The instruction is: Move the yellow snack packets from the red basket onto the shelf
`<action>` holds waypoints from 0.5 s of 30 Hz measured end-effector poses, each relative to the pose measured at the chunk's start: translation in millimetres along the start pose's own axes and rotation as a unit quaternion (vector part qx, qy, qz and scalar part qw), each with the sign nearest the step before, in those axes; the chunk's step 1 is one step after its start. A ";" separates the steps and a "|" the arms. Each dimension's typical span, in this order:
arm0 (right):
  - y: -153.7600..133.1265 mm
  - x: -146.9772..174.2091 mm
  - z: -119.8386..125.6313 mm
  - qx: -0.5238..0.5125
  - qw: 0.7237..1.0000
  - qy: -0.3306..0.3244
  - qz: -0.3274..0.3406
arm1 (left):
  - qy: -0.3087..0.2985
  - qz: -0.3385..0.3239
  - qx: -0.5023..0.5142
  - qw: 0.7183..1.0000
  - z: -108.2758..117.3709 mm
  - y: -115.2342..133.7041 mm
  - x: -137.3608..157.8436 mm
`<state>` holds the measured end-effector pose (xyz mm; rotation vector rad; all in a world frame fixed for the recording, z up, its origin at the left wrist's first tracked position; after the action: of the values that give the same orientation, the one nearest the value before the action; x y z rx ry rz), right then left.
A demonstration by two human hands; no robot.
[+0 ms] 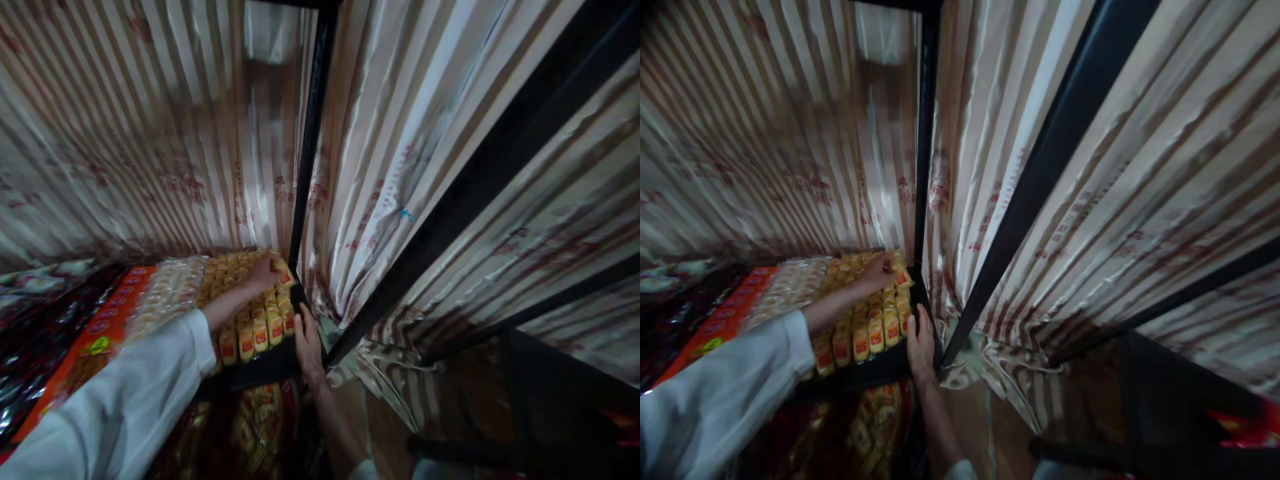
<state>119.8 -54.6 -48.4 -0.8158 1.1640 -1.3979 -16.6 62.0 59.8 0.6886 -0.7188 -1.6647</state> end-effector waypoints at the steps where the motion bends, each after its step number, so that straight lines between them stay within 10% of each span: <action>1: 4.5 -0.8 -1.9 0.000 1.000 -0.006 -0.005 | 0.007 -0.007 -0.026 1.000 1.5 3.9 -9.6; 15: 31.1 9.9 -10.9 0.003 0.999 0.002 0.055 | -0.011 -0.084 -0.236 0.968 -28.7 1.8 -94.5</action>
<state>117.3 -59.8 -82.3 -0.7344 1.1893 -1.3134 24.2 151.3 49.3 0.3952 -0.2609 -1.9096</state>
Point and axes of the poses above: each hand's wrist, its own x-axis away from the middle knuckle, its own z-axis out of the back of the hand, y = z × x, the point moved 1 cm from there along -x, towards the middle knuckle, and after that the axes turned 7 degrees about -y, right-handed, at the moved point
